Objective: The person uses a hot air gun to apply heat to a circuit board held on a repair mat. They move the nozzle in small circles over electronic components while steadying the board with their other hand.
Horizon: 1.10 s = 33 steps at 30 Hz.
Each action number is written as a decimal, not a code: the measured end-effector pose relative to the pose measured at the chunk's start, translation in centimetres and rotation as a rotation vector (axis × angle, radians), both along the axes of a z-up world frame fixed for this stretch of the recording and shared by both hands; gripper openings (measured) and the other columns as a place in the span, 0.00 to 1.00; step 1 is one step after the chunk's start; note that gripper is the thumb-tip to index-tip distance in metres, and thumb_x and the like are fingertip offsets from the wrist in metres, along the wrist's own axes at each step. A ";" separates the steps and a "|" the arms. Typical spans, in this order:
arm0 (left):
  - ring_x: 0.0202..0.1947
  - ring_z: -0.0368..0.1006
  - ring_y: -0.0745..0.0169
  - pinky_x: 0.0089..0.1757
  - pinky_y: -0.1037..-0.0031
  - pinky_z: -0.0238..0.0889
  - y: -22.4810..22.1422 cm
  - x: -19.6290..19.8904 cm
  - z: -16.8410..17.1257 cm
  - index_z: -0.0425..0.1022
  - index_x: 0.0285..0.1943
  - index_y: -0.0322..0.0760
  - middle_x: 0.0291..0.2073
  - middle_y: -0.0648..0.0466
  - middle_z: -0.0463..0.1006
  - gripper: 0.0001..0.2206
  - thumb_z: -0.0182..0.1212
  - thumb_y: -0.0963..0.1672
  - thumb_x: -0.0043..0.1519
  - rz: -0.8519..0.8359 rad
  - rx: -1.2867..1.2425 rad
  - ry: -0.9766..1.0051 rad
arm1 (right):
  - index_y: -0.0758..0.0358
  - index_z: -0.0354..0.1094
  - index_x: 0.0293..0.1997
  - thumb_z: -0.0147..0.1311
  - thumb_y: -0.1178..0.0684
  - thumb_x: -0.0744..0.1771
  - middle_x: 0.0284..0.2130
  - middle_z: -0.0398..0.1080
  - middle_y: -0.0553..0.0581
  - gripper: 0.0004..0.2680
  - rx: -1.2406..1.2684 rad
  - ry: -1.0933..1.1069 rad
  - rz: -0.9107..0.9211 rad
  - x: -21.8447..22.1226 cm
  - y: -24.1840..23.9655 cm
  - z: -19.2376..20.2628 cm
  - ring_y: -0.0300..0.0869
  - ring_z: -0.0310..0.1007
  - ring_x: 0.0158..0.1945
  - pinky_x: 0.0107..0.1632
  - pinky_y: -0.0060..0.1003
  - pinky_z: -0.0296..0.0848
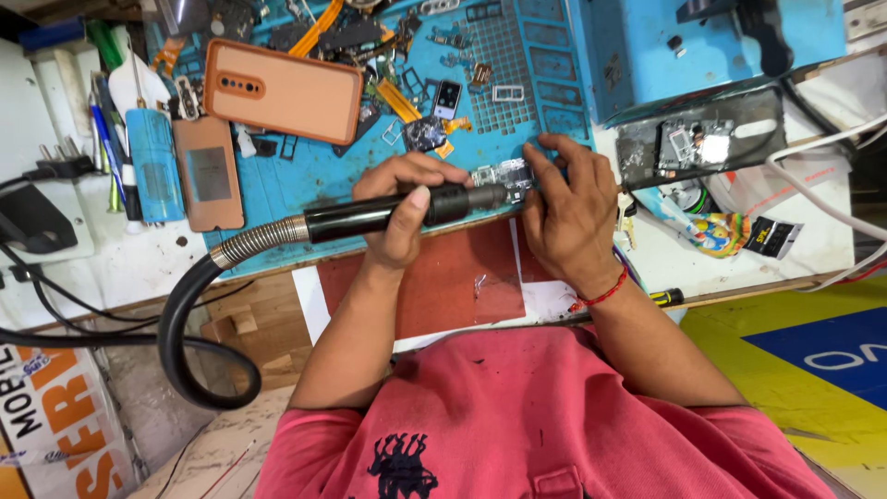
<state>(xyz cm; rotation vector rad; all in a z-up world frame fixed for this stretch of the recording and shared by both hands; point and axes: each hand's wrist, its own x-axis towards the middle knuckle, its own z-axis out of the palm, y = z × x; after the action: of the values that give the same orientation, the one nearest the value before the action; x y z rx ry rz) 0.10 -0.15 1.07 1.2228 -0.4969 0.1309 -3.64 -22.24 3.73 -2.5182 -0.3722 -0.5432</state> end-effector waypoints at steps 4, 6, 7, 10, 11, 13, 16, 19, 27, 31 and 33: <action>0.44 0.80 0.47 0.50 0.58 0.76 -0.5 0.3 -0.1 0.69 0.44 0.26 0.43 0.37 0.79 0.12 0.56 0.45 0.68 0.070 -0.083 0.074 | 0.66 0.70 0.60 0.59 0.62 0.64 0.58 0.68 0.60 0.17 0.011 -0.005 0.018 -0.1 -0.1 -0.2 0.54 0.67 0.53 0.58 0.48 0.66; 0.41 0.81 0.47 0.46 0.60 0.76 -0.2 0.3 0.0 0.69 0.43 0.26 0.42 0.38 0.80 0.12 0.56 0.46 0.68 0.011 -0.003 -0.015 | 0.66 0.70 0.61 0.60 0.62 0.65 0.58 0.68 0.58 0.17 -0.010 -0.044 0.038 -0.1 -0.2 -0.3 0.54 0.66 0.55 0.60 0.48 0.65; 0.41 0.81 0.47 0.46 0.60 0.76 -0.3 0.3 0.0 0.69 0.43 0.26 0.42 0.38 0.79 0.13 0.56 0.46 0.68 0.015 -0.025 -0.006 | 0.66 0.71 0.61 0.60 0.62 0.65 0.58 0.69 0.58 0.17 -0.013 -0.031 0.034 -0.1 -0.2 -0.3 0.54 0.66 0.55 0.60 0.48 0.65; 0.44 0.80 0.46 0.48 0.58 0.77 -0.4 0.1 -0.1 0.69 0.44 0.26 0.43 0.38 0.79 0.13 0.57 0.46 0.68 0.067 -0.090 0.044 | 0.66 0.71 0.61 0.60 0.61 0.65 0.58 0.69 0.58 0.16 -0.016 -0.001 0.027 -0.2 -0.2 -0.6 0.53 0.65 0.55 0.60 0.47 0.65; 0.45 0.80 0.46 0.49 0.57 0.77 -0.5 0.4 -0.2 0.69 0.44 0.26 0.43 0.38 0.78 0.13 0.57 0.46 0.68 0.109 -0.116 0.072 | 0.66 0.71 0.61 0.61 0.61 0.65 0.58 0.69 0.57 0.16 -0.017 -0.002 0.026 -0.2 -0.3 -0.6 0.53 0.65 0.55 0.60 0.47 0.65; 0.45 0.80 0.46 0.49 0.58 0.77 -0.5 0.5 -0.2 0.69 0.44 0.26 0.43 0.37 0.79 0.13 0.56 0.46 0.68 0.085 -0.118 0.082 | 0.67 0.71 0.61 0.61 0.61 0.65 0.58 0.69 0.57 0.17 -0.015 -0.003 0.024 -0.1 -0.3 -0.6 0.53 0.65 0.55 0.60 0.48 0.65; 0.43 0.80 0.48 0.47 0.60 0.77 -0.2 0.3 -0.3 0.69 0.43 0.27 0.43 0.36 0.80 0.12 0.56 0.45 0.68 0.004 -0.071 0.044 | 0.67 0.71 0.61 0.60 0.61 0.64 0.57 0.69 0.57 0.17 -0.012 0.001 0.028 -0.1 -0.3 -0.6 0.53 0.65 0.56 0.60 0.47 0.66; 0.43 0.80 0.48 0.49 0.60 0.76 -0.5 0.5 -0.4 0.69 0.44 0.26 0.43 0.36 0.79 0.12 0.56 0.45 0.68 0.075 -0.074 0.042 | 0.66 0.72 0.61 0.60 0.61 0.64 0.57 0.69 0.57 0.17 -0.010 0.003 0.024 0.0 -0.3 -0.7 0.53 0.65 0.56 0.60 0.47 0.66; 0.45 0.80 0.46 0.52 0.57 0.76 -0.4 0.5 0.1 0.70 0.45 0.26 0.44 0.37 0.79 0.12 0.56 0.45 0.67 0.110 -0.128 0.139 | 0.65 0.72 0.60 0.60 0.61 0.64 0.57 0.70 0.55 0.16 -0.013 0.008 0.014 0.0 -0.3 -0.8 0.52 0.65 0.54 0.59 0.46 0.66; 0.41 0.81 0.47 0.47 0.59 0.77 -0.2 0.9 0.1 0.70 0.43 0.26 0.41 0.37 0.80 0.12 0.55 0.45 0.67 -0.017 -0.092 0.050 | 0.65 0.72 0.60 0.60 0.60 0.64 0.57 0.69 0.56 0.17 -0.012 0.000 0.008 0.1 -0.2 -0.6 0.52 0.65 0.55 0.59 0.46 0.66; 0.43 0.80 0.46 0.47 0.59 0.77 -0.3 0.8 0.0 0.69 0.44 0.26 0.42 0.36 0.79 0.12 0.55 0.45 0.67 -0.004 -0.098 0.047 | 0.65 0.72 0.60 0.60 0.61 0.64 0.57 0.70 0.56 0.17 -0.001 0.021 0.013 0.1 -0.2 -0.7 0.52 0.65 0.54 0.59 0.46 0.66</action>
<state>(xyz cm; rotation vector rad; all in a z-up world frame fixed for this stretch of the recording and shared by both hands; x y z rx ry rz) 0.87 -0.46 1.11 1.1267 -0.4467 0.1218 -3.58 -22.44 3.07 -2.5184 -0.3812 -0.5110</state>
